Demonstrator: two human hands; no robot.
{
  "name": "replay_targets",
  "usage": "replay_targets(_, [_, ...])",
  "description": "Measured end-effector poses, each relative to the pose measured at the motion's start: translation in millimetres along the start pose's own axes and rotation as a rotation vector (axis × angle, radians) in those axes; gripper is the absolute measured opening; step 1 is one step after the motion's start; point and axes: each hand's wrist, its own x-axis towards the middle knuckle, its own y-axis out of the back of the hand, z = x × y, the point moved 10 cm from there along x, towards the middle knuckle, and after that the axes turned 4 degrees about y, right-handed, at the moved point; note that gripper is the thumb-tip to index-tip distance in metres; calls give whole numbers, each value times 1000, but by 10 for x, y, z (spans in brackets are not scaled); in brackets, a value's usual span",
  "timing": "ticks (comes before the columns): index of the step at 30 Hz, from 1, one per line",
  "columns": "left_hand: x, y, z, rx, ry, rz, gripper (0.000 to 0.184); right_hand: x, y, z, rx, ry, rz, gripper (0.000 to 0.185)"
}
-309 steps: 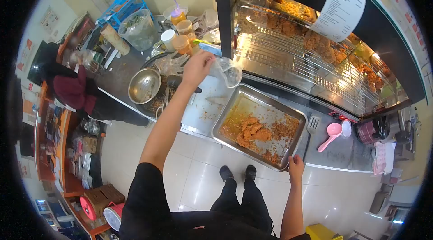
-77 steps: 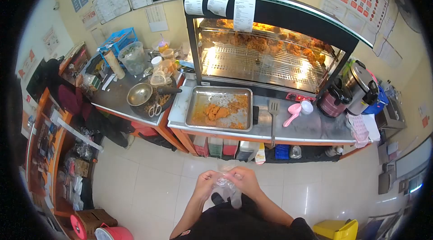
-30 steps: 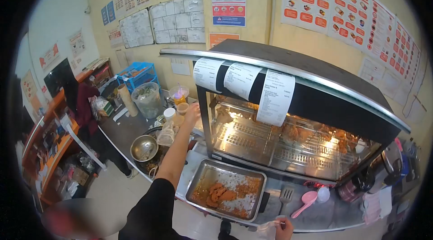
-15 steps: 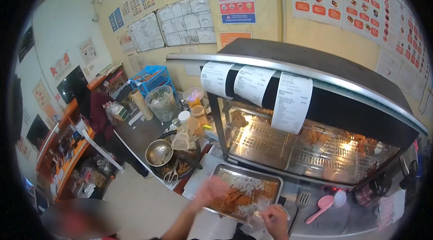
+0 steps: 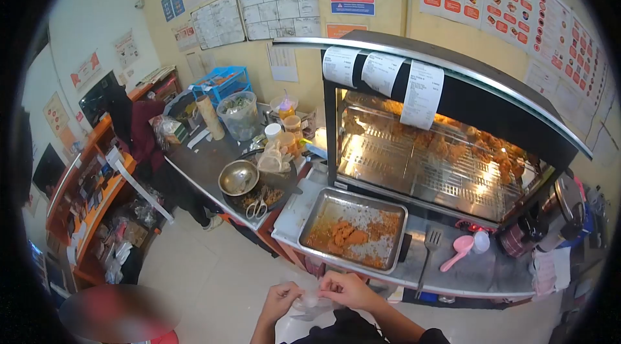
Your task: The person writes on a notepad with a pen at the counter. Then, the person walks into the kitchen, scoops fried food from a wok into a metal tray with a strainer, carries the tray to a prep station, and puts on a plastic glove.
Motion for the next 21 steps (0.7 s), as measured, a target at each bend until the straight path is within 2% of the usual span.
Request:
replay_targets(1, [-135, 18, 111, -13, -7, 21, 8, -55, -88, -191, -58, 36, -31, 16])
replay_targets(4, [-466, 56, 99, 71, -77, 21, 9, -305, -281, -99, -289, 54, -85, 13])
replay_targets(5, [-563, 51, 60, 117, -109, 12, 9, -409, -352, -49, -341, 176, -86, 13])
replay_targets(8, [-788, -87, -481, 183, 150, -96, 11, -684, -467, -36, -376, 22, -64, 11])
replay_targets(11, [-960, -352, -242, 253, 30, -251, 14, -970, -446, 80, -348, 32, 129, 13])
replay_targets(14, [-1030, -447, 74, 52, -57, -139, 15, -1135, -373, -6, -314, 96, 302, 15])
replay_targets(15, [-1050, -470, 80, 95, -59, -161, 14, -1181, -347, -63, -297, 126, 350, 16])
replay_targets(18, [-1017, -515, 14, 180, -60, -202, 10, -1286, -350, 37, -44, 0, 377, 19])
replay_targets(21, [-1010, -543, -144, 158, -55, -205, 12, -1370, -339, 203, -138, -85, 325, 16])
